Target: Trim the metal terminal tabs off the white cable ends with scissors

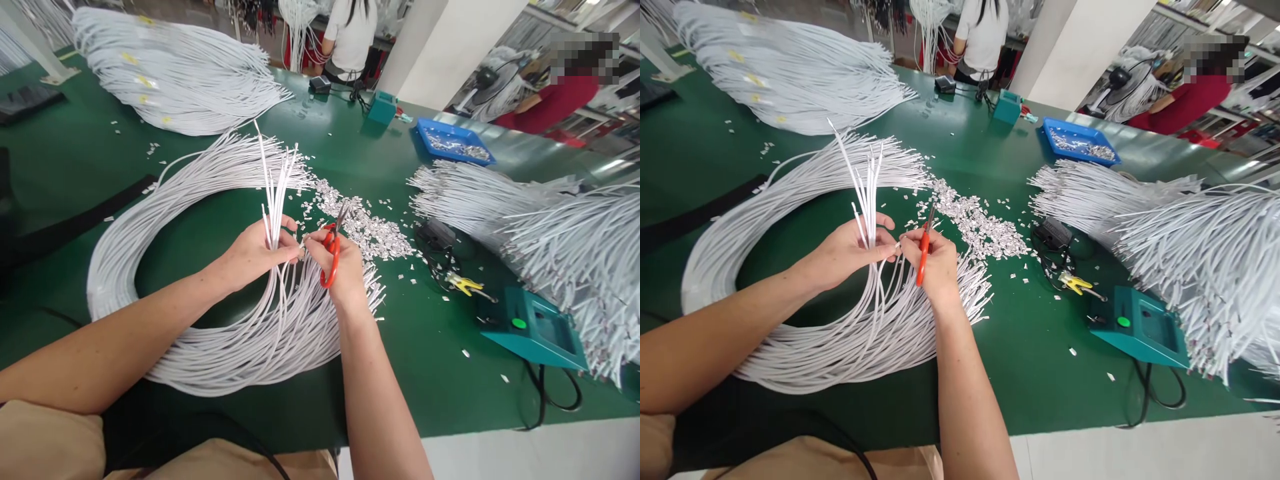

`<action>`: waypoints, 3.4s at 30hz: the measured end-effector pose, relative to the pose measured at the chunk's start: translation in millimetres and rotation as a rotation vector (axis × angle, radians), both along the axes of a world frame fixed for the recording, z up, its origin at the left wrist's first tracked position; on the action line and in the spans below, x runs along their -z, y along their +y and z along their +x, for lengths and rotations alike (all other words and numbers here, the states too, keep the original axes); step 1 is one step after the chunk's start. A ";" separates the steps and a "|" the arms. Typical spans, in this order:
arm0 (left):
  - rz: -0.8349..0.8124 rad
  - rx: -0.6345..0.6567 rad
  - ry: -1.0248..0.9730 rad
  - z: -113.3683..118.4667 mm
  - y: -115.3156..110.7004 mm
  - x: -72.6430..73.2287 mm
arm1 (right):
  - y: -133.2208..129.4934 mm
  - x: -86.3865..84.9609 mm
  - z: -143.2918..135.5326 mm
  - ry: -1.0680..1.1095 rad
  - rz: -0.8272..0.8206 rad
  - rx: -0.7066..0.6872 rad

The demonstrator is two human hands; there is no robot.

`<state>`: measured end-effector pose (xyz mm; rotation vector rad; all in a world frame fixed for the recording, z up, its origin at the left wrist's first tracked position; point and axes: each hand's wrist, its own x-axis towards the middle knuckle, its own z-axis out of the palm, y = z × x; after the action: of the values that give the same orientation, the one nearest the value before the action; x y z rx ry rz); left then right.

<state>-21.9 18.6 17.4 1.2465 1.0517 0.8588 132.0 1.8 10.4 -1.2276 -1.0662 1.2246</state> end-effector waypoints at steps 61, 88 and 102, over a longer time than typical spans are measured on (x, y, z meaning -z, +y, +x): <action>0.000 -0.022 0.042 -5.6 4.7 1.8 | 4.5 6.1 14.8 -0.332 0.048 -0.087; -0.445 0.034 -0.502 -6.7 15.1 -1.3 | -5.3 -3.1 5.6 -0.565 -0.047 -0.359; -0.454 -0.001 -0.407 -7.2 18.1 4.4 | -1.7 -10.5 38.3 -0.190 -0.165 -0.578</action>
<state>-29.2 36.7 13.1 0.6550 0.8526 0.7775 170.3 0.1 20.9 -1.2170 -1.5549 1.6813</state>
